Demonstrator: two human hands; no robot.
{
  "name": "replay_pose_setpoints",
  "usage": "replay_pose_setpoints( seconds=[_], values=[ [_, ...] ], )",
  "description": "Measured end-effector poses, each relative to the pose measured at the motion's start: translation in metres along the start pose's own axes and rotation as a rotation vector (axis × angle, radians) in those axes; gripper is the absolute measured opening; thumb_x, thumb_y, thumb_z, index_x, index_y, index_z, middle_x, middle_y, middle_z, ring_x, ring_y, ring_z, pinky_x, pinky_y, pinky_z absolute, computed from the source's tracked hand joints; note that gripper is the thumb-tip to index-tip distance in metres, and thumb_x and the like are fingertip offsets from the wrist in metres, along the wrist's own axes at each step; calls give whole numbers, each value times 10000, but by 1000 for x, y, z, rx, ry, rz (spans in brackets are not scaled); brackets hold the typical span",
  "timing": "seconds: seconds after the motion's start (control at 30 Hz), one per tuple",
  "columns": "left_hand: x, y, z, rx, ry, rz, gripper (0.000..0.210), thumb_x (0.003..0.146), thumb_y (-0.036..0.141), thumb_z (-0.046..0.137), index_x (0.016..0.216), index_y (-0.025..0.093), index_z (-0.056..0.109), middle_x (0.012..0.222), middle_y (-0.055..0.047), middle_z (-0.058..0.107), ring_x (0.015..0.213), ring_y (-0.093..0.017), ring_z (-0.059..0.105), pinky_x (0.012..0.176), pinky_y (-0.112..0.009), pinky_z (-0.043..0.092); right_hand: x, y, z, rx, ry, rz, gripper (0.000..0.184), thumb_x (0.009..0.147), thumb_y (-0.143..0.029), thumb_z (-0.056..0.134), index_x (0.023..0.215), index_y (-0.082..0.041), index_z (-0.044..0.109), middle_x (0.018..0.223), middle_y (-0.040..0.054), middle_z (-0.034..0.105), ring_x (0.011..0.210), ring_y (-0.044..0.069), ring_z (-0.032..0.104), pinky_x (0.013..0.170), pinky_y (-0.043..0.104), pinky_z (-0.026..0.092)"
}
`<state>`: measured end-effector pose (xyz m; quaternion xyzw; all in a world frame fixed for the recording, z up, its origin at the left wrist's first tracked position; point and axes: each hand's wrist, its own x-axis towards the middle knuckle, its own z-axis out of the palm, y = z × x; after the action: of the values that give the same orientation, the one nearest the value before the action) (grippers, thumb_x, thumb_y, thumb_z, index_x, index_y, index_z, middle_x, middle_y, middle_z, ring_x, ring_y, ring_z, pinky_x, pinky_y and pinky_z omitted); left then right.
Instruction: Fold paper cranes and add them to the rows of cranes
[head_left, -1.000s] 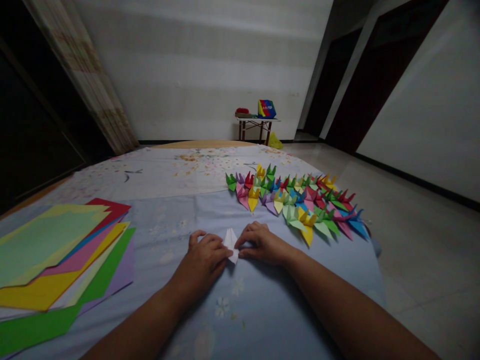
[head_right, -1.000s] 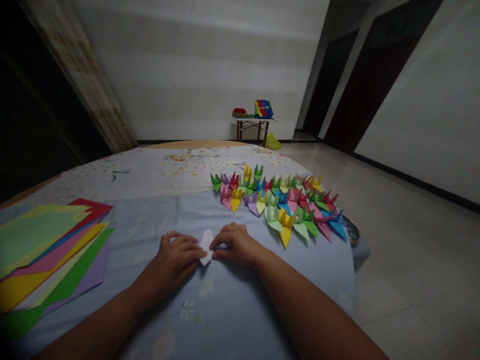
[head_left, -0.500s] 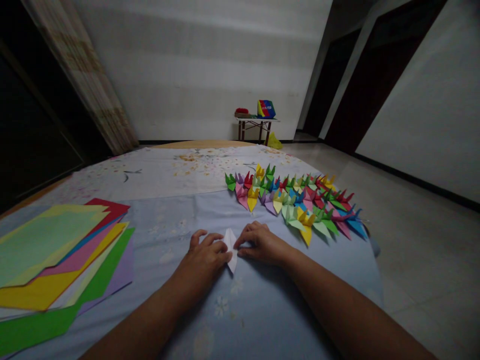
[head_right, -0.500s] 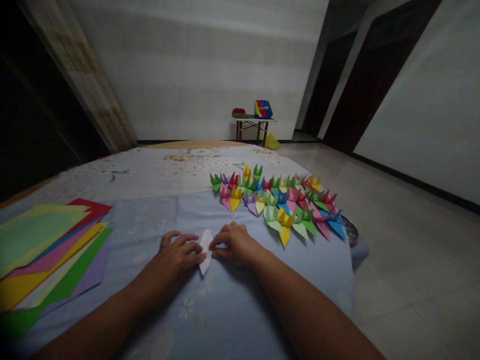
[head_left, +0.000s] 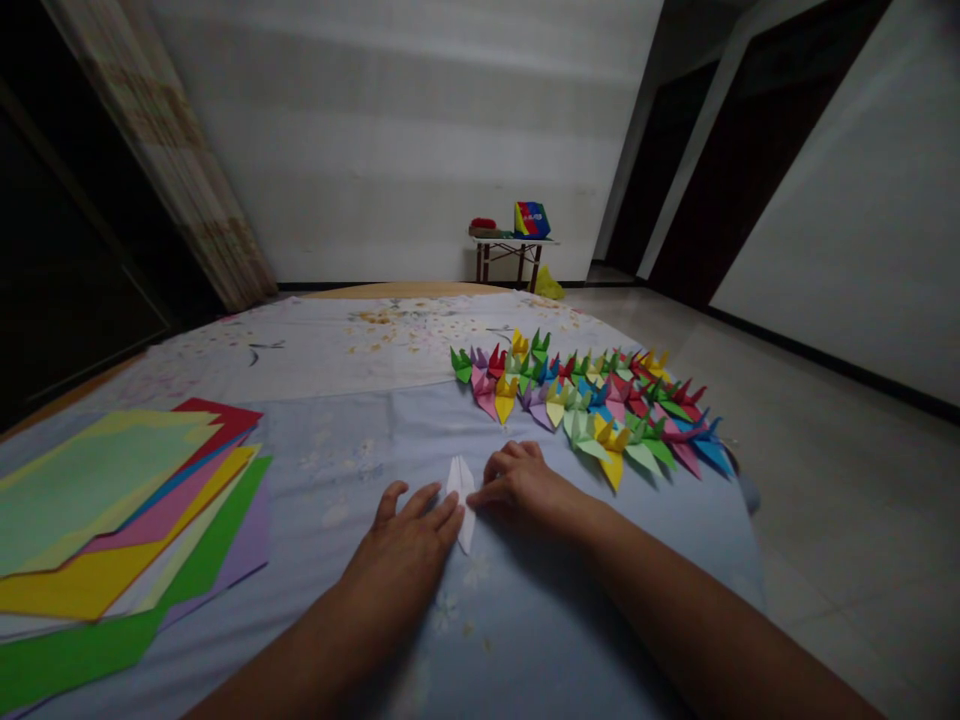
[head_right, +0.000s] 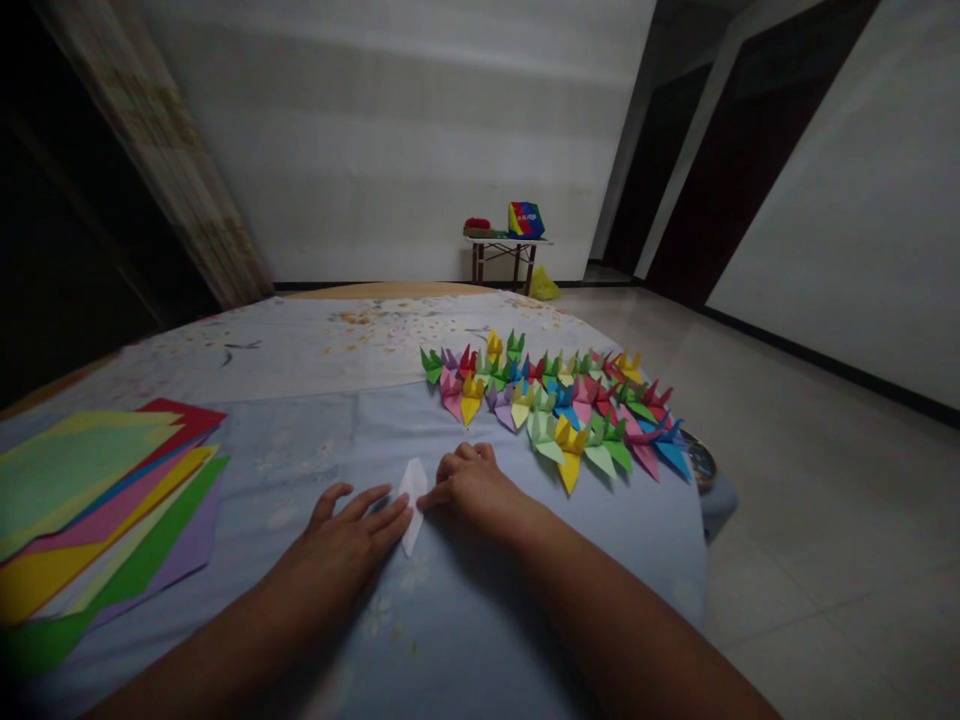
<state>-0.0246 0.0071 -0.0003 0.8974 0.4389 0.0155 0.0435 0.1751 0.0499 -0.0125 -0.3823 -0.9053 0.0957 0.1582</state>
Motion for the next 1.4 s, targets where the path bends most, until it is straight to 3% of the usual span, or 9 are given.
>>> replay_pose_setpoints(
  seconds=[0.17,0.33,0.57,0.77,0.97,1.1,1.27,1.4],
  values=[
    [-3,7,-3,8,-19,-56,462,783,91,413,1201,235,547,1275,-78,543,1193,-313,435,968,-563,210,0,-3,-2,-47,-15,14,222,759,-270,623,953,-363,679,852,41,609,860,207,433,753,378,206],
    [-2,13,-5,37,-55,-76,454,817,121,384,1244,223,504,1307,-81,511,1232,-301,394,1003,-571,144,0,-10,-2,-52,46,-26,242,781,-292,593,1007,-351,657,870,41,607,877,199,432,790,377,206],
    [-4,4,-3,7,-75,-33,423,833,206,430,1235,318,497,1333,-45,486,1270,-322,331,997,-614,51,0,-7,-1,-73,23,-19,173,769,-321,601,920,-345,682,815,33,608,865,197,438,784,382,201],
    [-4,4,-1,-7,-61,-34,420,830,189,423,1228,286,512,1319,-72,500,1276,-326,319,998,-611,48,1,-9,-3,-32,-11,-19,126,752,-273,608,839,-288,698,788,33,610,853,192,445,779,371,216],
    [-2,-10,-9,-123,-47,59,450,754,102,461,1106,358,575,1280,-16,542,1267,-315,332,972,-623,70,2,-2,-2,78,94,96,174,790,-243,568,918,-237,686,854,41,616,874,182,445,798,357,231],
    [3,-24,-8,-231,38,25,327,740,80,458,907,304,628,1239,19,574,1242,-265,371,989,-559,101,3,-1,-2,50,49,190,160,791,-241,563,892,-209,683,856,53,594,897,196,429,794,358,230],
    [9,-22,-2,-279,225,-68,257,774,118,438,922,243,605,1056,-27,647,1035,-215,521,921,-449,232,4,-4,-2,7,1,206,176,800,-257,538,899,-206,675,866,65,572,906,208,409,792,362,232],
    [10,-12,-2,-286,232,-66,208,822,195,424,885,229,619,903,-22,661,923,-205,547,864,-411,264,4,-6,0,11,18,199,171,800,-249,527,881,-204,671,867,64,576,904,208,416,794,368,242]
  ],
)
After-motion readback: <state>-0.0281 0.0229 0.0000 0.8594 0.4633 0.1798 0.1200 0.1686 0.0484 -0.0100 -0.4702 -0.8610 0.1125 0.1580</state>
